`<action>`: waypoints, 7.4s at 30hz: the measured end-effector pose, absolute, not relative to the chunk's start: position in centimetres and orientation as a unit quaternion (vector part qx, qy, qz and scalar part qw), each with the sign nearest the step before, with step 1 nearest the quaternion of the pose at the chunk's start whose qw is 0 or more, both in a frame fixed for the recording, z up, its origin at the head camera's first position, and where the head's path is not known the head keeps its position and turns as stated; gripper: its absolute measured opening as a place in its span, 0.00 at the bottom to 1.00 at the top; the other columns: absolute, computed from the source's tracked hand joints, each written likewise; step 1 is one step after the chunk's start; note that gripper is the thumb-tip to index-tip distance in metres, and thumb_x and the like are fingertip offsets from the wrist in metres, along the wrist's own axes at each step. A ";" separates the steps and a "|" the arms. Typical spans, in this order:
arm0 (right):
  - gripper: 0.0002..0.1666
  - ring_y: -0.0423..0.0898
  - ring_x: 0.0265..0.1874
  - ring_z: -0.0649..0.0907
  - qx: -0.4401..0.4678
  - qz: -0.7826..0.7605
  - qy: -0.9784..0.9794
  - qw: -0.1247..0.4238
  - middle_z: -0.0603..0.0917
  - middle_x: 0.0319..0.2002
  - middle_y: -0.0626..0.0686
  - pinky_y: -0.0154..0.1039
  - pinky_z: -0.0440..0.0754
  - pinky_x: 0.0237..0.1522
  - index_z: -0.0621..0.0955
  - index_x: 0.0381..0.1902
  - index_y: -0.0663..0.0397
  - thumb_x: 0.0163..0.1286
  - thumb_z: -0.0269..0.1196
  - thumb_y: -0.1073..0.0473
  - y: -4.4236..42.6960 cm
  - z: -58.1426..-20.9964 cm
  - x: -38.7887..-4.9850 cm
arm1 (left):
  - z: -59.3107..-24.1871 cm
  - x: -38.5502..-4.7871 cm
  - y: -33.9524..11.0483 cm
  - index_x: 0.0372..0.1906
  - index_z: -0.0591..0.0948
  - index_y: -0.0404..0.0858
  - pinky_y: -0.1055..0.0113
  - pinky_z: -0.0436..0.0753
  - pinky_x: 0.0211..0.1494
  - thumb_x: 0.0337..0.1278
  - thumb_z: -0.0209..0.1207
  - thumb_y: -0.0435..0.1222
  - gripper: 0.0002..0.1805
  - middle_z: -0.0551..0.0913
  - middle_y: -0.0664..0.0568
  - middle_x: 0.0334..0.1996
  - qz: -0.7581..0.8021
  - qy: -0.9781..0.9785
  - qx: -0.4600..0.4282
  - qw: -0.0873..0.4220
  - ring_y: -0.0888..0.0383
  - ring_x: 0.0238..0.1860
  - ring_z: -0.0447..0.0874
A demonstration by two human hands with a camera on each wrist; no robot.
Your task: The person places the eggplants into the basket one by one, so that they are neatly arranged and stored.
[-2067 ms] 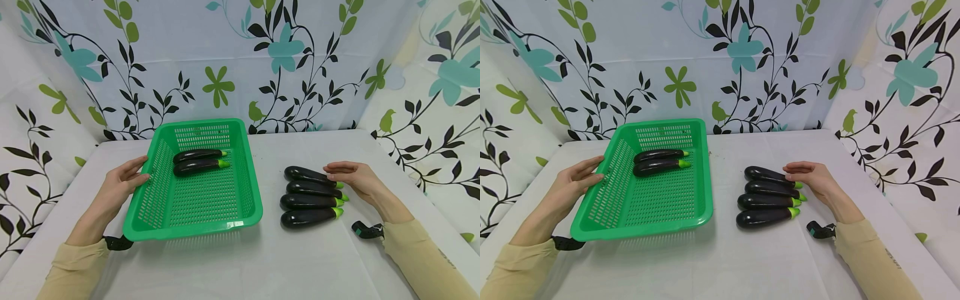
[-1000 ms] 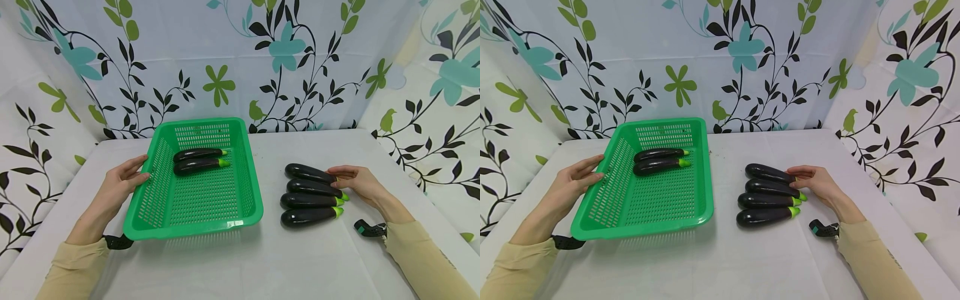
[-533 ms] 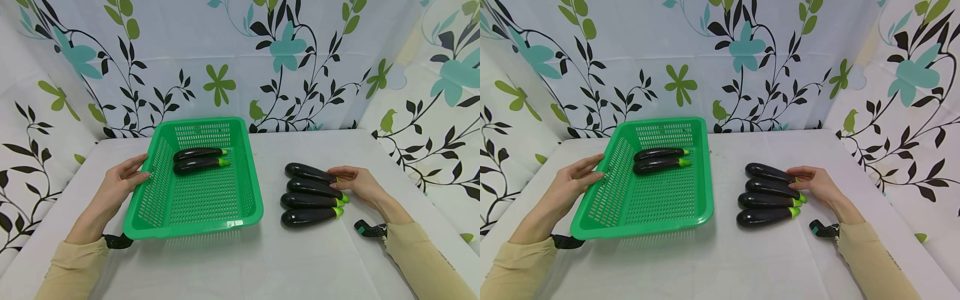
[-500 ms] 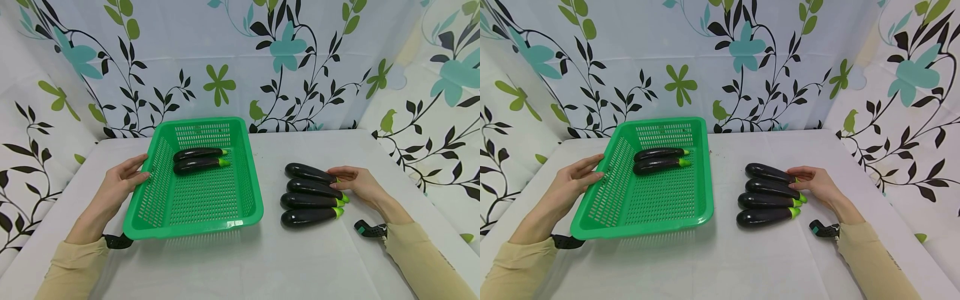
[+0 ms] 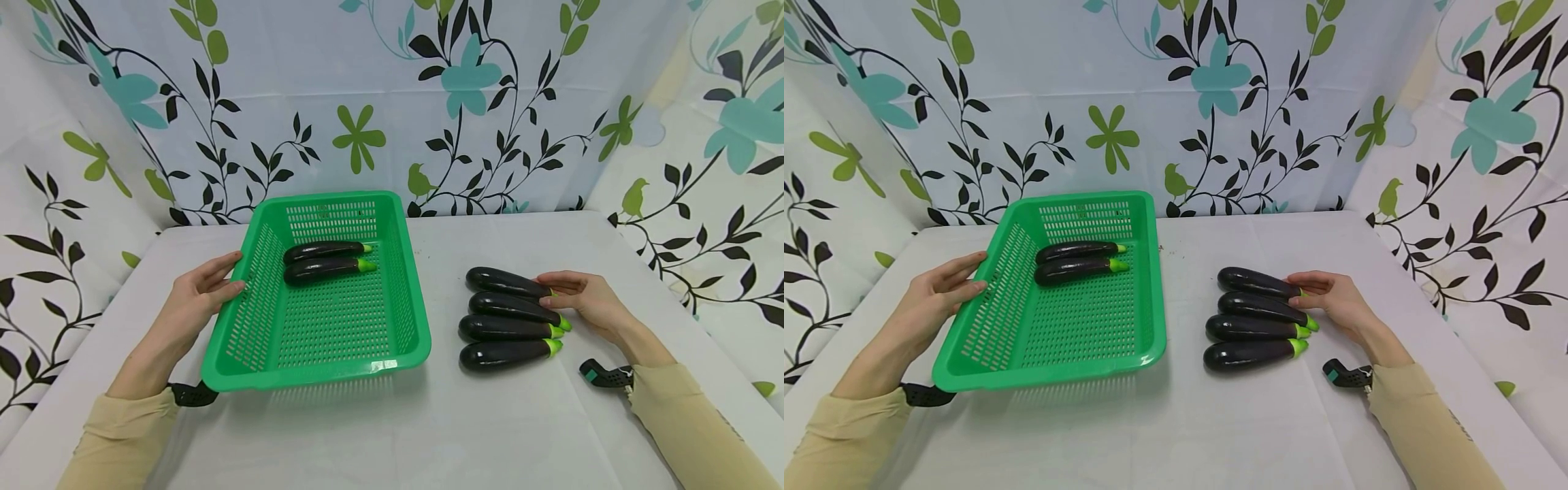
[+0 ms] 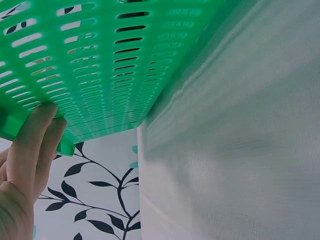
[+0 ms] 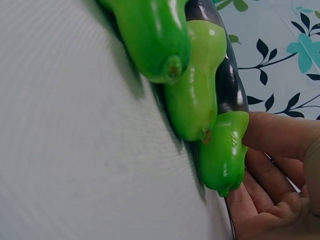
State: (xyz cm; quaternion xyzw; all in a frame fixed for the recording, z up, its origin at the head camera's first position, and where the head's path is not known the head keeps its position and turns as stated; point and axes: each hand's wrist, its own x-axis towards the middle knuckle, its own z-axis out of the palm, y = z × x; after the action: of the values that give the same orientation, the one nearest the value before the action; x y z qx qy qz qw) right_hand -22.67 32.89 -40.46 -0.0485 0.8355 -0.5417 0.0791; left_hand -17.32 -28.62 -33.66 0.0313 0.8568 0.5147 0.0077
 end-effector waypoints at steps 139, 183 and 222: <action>0.30 0.50 0.67 0.69 -0.102 -0.603 0.781 0.127 0.76 0.67 0.55 0.51 0.57 0.75 0.79 0.64 0.59 0.65 0.71 0.60 17.9 -29.1 -24.8 | -33.7 -17.4 -28.8 0.80 0.53 0.40 0.80 0.76 0.45 0.75 0.52 0.45 0.37 0.56 0.37 0.77 0.497 0.867 0.030 0.015 0.82 0.50 0.71; 0.20 0.48 0.65 0.72 -0.114 -0.606 0.769 0.167 0.80 0.59 0.50 0.52 0.62 0.73 0.85 0.55 0.55 0.64 0.70 0.66 3.0 -25.9 -27.1 | -34.0 -17.4 -28.9 0.80 0.54 0.40 0.79 0.76 0.46 0.75 0.53 0.47 0.37 0.57 0.38 0.77 0.493 0.869 0.026 0.011 0.78 0.56 0.70; 0.19 0.43 0.18 0.51 0.000 -0.563 0.797 0.219 0.71 0.70 0.55 0.43 0.62 0.37 0.85 0.54 0.58 0.64 0.68 0.69 -1.2 -31.5 -27.8 | -33.5 -17.4 -28.9 0.80 0.53 0.38 0.80 0.79 0.44 0.75 0.52 0.43 0.36 0.56 0.36 0.77 0.511 0.858 0.044 0.012 0.84 0.49 0.71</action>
State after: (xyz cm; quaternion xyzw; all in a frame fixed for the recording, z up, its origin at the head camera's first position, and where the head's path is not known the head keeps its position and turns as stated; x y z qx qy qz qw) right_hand -27.78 -1.19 -31.49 -0.0004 0.7971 -0.5629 0.2185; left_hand -17.36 -28.88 -33.54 0.0441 0.8581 0.5115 0.0121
